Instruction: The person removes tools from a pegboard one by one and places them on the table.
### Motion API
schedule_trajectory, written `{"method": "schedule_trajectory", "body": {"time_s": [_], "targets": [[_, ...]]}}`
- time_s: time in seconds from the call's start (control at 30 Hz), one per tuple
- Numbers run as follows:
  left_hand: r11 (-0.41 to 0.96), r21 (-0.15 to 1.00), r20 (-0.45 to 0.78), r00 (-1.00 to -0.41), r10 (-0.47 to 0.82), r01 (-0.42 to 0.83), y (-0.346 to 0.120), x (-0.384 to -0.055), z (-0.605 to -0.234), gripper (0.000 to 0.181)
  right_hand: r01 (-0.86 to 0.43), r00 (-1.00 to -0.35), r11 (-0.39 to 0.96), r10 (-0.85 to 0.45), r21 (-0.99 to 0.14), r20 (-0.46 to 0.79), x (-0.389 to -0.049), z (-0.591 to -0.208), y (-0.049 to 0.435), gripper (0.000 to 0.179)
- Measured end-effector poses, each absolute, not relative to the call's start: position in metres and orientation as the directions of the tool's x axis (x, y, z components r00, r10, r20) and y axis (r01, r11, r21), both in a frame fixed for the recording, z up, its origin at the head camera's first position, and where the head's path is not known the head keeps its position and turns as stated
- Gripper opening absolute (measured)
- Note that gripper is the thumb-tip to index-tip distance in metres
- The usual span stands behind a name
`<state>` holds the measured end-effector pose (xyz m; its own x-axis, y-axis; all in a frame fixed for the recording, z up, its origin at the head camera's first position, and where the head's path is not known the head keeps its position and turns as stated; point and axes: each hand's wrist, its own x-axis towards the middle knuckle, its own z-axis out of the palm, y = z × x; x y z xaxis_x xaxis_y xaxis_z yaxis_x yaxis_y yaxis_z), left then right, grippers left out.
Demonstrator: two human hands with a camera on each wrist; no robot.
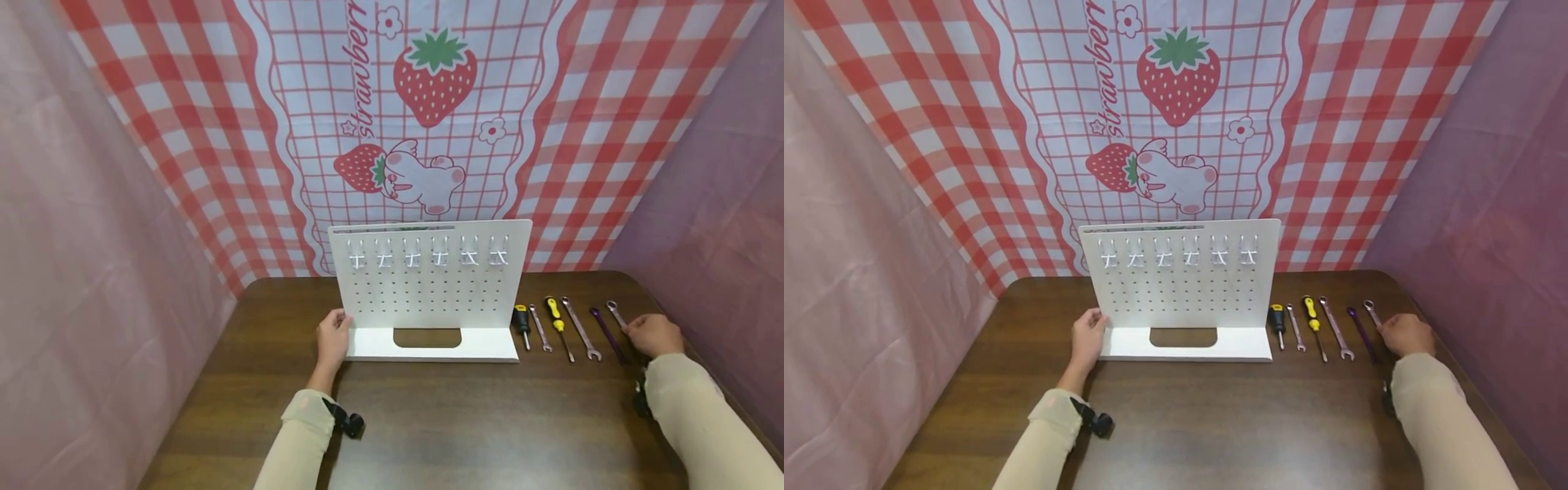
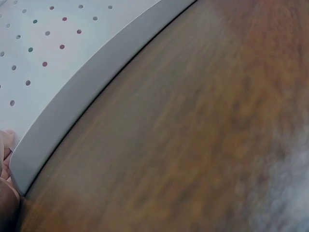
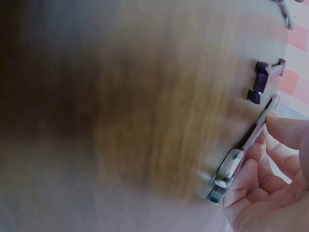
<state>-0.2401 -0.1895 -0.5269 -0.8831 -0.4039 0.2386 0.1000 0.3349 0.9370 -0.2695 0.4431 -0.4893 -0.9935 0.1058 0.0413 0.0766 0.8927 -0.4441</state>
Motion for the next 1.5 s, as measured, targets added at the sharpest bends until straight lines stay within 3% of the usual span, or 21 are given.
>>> {"method": "schedule_trajectory", "body": {"time_s": [0.67, 0.93, 1.07, 1.27, 1.5], "targets": [[0.323, 0.941, 0.224, -0.897, -0.381, 0.098, -0.174, -0.244, -0.528, 0.015, 0.116, -0.989, 0.891, 0.146, -0.439, 0.034, -0.255, -0.489, 0.458, 0.034], [0.334, 0.938, 0.224, -0.898, -0.378, 0.093, -0.176, -0.243, -0.530, 0.014, 0.095, -0.995, 0.912, 0.071, -0.400, -0.074, -0.254, -0.464, 0.442, 0.057], [0.329, 0.939, 0.233, -0.886, -0.401, 0.098, -0.176, -0.244, -0.532, 0.013, 0.082, -0.997, 0.895, 0.075, -0.439, -0.033, -0.254, -0.438, 0.418, 0.071], [0.346, 0.934, 0.231, -0.890, -0.392, 0.091, -0.175, -0.253, -0.530, 0.016, -0.022, -0.996, 0.862, 0.024, -0.507, 0.083, -0.242, -0.425, 0.368, 0.063], [0.325, 0.942, 0.218, -0.888, -0.405, 0.083, -0.175, -0.258, -0.529, 0.016, -0.181, -0.976, 0.846, -0.090, -0.502, 0.201, -0.233, -0.420, 0.312, 0.059]]}}
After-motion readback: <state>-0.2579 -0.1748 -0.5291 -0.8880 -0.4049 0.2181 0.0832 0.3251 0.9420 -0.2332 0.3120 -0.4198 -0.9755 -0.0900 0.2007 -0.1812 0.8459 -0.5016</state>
